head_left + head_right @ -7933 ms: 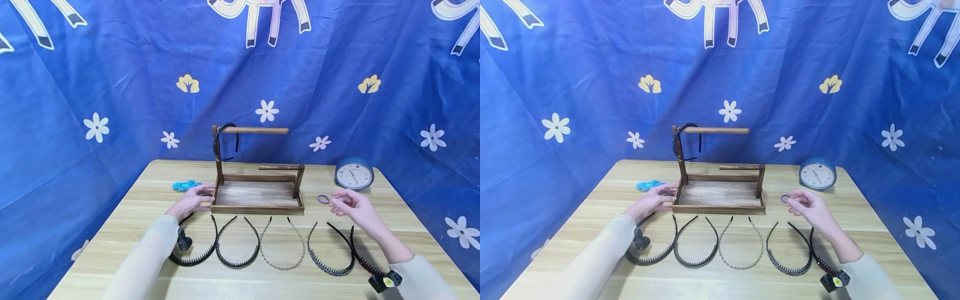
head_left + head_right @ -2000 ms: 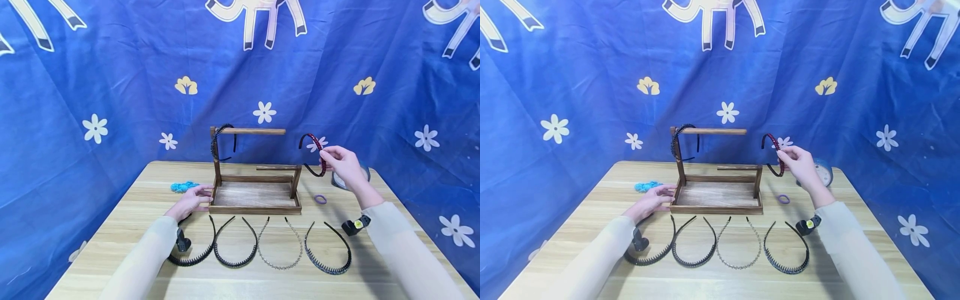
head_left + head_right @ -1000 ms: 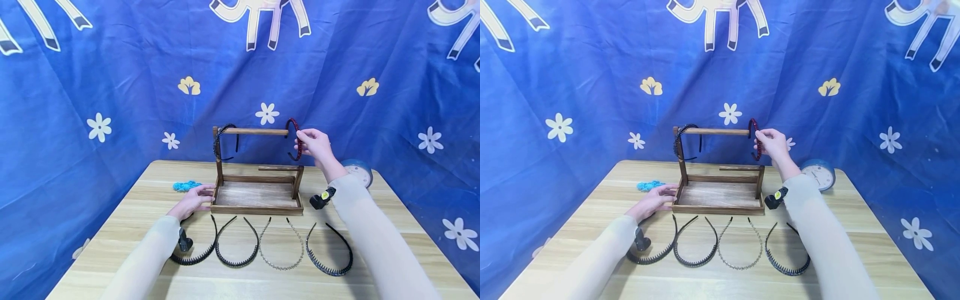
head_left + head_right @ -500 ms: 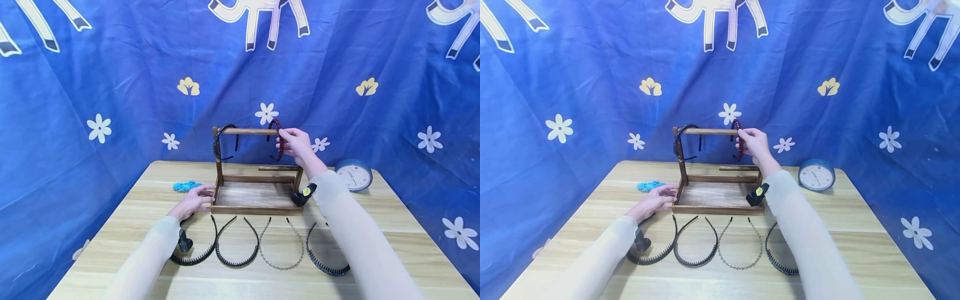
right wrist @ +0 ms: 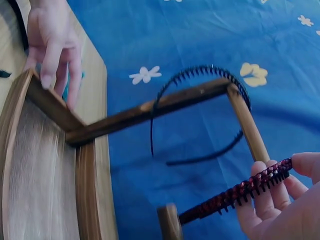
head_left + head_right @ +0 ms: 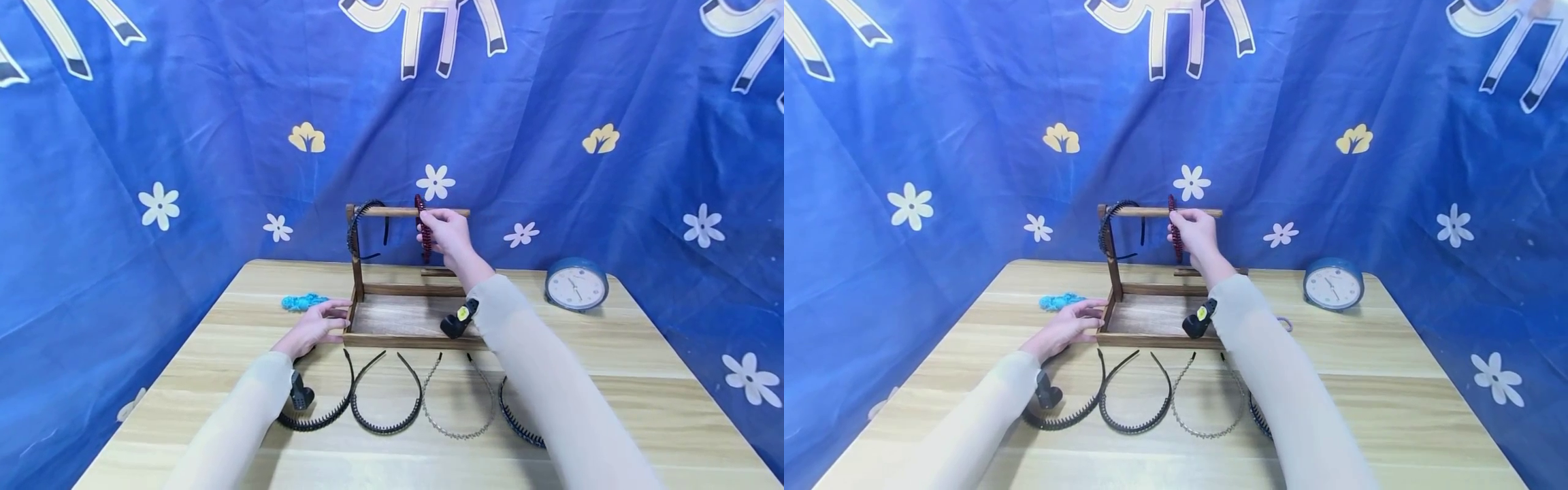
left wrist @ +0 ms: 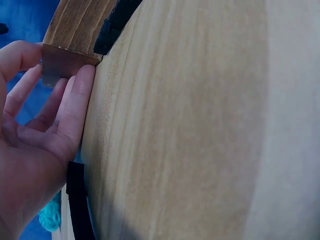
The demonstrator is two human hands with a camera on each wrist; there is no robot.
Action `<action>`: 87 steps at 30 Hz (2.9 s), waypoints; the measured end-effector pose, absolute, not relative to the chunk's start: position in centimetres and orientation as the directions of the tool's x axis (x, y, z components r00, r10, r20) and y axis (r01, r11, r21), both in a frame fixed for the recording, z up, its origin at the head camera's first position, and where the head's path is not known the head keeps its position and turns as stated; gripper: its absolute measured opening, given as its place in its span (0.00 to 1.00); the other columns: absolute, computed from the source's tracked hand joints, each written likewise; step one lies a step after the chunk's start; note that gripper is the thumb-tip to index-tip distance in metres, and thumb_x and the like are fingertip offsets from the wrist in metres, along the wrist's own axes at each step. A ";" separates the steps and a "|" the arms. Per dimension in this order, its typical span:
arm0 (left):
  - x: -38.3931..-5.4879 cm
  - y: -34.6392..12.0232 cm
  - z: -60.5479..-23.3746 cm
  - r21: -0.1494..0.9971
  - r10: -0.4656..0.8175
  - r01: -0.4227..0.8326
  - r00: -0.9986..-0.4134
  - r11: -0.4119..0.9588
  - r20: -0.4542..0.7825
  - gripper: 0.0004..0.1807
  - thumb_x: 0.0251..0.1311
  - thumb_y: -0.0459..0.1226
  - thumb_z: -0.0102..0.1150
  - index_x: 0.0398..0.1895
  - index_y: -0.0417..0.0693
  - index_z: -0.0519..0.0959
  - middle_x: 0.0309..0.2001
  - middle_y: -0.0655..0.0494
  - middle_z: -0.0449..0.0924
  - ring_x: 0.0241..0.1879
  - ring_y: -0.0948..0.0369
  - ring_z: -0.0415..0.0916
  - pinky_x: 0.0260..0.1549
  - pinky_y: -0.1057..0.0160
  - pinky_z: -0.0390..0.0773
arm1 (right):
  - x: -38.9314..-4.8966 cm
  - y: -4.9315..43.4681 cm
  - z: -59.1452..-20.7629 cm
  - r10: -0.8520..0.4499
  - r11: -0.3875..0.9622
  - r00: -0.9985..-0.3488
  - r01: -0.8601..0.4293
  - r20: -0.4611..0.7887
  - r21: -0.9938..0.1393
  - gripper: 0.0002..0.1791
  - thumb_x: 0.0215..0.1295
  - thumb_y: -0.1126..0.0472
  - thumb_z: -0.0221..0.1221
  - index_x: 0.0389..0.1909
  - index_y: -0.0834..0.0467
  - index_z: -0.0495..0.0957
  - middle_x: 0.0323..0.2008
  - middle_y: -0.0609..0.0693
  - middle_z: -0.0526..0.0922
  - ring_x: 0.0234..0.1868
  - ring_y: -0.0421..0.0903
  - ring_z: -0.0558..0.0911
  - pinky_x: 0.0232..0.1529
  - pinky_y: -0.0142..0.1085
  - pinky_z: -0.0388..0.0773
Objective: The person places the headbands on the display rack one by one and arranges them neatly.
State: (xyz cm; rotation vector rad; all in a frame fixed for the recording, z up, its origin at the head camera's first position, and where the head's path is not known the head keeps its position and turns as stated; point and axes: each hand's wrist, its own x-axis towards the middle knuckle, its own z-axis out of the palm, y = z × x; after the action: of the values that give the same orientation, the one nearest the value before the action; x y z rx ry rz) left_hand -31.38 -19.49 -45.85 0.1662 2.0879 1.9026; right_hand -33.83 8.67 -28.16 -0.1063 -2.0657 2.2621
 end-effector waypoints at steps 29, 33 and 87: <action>-31.5 -19.5 -45.8 0.983 0.283 -0.131 -0.945 0.126 -0.162 0.30 0.60 0.27 0.55 0.66 0.45 0.63 0.59 0.36 0.61 0.51 0.47 0.71 0.43 0.50 0.79 | -34.0 3.3 -27.4 -0.017 -0.209 -0.997 0.083 -0.081 -0.974 0.13 0.66 0.60 0.56 0.49 0.59 0.76 0.37 0.57 0.82 0.32 0.49 0.83 0.35 0.41 0.81; -31.2 -19.4 -45.6 0.983 0.282 -0.130 -0.945 0.133 -0.164 0.30 0.60 0.27 0.54 0.66 0.45 0.63 0.59 0.36 0.61 0.51 0.47 0.70 0.43 0.50 0.79 | -34.1 3.5 -27.5 -0.037 -0.194 -0.995 0.098 -0.093 -0.976 0.15 0.66 0.60 0.55 0.52 0.58 0.75 0.41 0.58 0.82 0.33 0.49 0.84 0.37 0.40 0.80; -31.9 -19.9 -45.8 0.981 0.297 -0.142 -0.939 0.130 -0.175 0.31 0.59 0.28 0.55 0.67 0.45 0.62 0.59 0.35 0.60 0.52 0.45 0.69 0.43 0.50 0.79 | -33.2 9.3 -28.8 -0.092 -0.071 -0.994 -0.044 0.050 -0.997 0.19 0.67 0.61 0.55 0.58 0.58 0.70 0.43 0.62 0.81 0.35 0.50 0.83 0.45 0.47 0.79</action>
State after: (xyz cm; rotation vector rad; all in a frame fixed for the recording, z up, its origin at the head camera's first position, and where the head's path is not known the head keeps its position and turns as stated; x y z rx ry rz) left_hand -31.89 -19.85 -45.76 0.1506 2.0865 1.8708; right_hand -33.17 9.28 -28.83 0.1580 -2.1637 2.3178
